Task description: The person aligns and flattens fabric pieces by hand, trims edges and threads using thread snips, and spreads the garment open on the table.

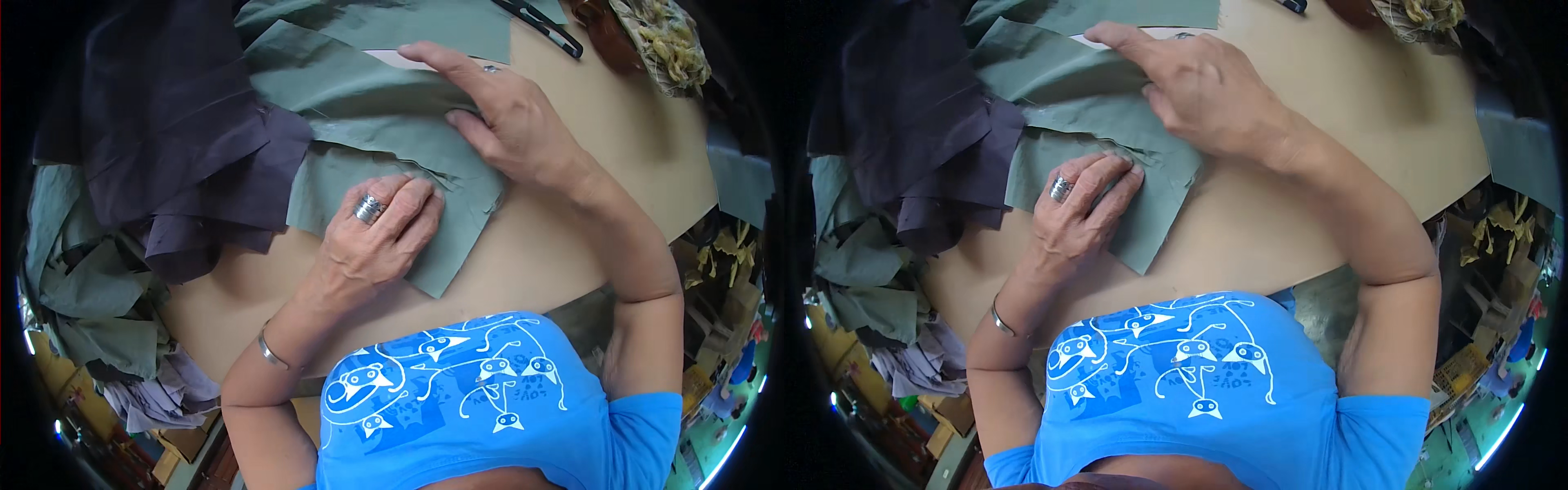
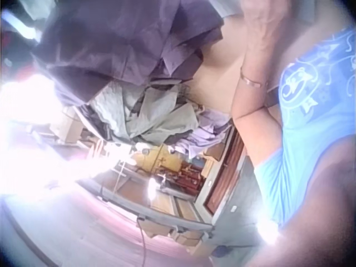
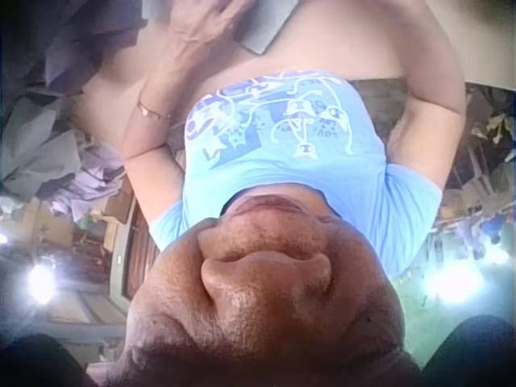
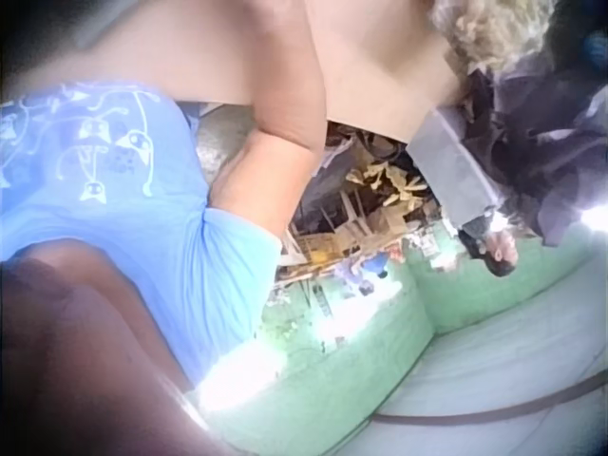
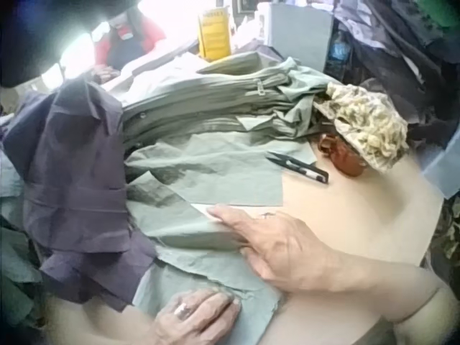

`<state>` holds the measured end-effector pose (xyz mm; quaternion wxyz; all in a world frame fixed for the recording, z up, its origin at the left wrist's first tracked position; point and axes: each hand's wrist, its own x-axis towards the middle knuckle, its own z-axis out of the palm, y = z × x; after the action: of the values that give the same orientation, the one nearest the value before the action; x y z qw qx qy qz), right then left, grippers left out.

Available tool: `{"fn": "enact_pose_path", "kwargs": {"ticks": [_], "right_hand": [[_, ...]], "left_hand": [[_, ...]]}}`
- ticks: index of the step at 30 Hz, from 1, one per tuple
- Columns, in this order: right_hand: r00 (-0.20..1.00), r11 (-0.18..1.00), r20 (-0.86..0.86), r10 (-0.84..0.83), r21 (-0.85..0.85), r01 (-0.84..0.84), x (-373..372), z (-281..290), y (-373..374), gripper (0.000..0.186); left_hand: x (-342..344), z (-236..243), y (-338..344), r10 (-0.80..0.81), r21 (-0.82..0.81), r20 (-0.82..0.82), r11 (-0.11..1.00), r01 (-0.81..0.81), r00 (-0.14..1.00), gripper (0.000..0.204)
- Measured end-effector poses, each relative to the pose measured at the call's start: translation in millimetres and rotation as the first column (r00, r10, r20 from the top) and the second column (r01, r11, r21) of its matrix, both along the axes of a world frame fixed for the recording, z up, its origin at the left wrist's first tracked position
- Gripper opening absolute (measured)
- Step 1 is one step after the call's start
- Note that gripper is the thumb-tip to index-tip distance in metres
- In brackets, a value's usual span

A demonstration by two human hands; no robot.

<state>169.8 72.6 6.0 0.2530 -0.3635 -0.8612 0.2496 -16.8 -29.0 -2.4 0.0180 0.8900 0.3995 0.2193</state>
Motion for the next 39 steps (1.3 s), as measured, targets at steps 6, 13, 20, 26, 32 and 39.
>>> {"fn": "enact_pose_path", "kwargs": {"ticks": [6,13,20,26,32,39], "right_hand": [[0.992,0.999,-0.123,0.031,-0.022,-0.034,1,-1,0,0.060],[0.987,0.990,-0.149,0.065,0.132,-0.045,1,-8,0,0.059],[0.983,0.997,-0.182,0.040,0.075,-0.026,4,-9,0,0.057],[0.983,0.989,-0.179,0.051,0.143,-0.026,2,-11,-1,0.055],[0.987,0.986,-0.154,0.047,0.168,-0.020,4,-11,-1,0.055],[0.984,0.983,-0.171,0.043,0.183,-0.011,2,-12,0,0.053]], "left_hand": [[-4,7,0,-0.068,0.047,-0.091,0.996,0.073,0.993,0.034],[-3,8,3,-0.068,0.023,-0.114,0.997,0.071,0.991,0.030],[1,2,1,-0.023,0.093,-0.128,0.995,0.035,0.992,0.026],[2,14,-1,-0.099,0.088,-0.255,0.988,0.125,0.962,0.027],[8,13,-2,-0.075,0.151,-0.319,0.980,0.129,0.945,0.024],[3,4,6,-0.054,0.140,-0.088,0.988,0.066,0.995,0.022]]}}
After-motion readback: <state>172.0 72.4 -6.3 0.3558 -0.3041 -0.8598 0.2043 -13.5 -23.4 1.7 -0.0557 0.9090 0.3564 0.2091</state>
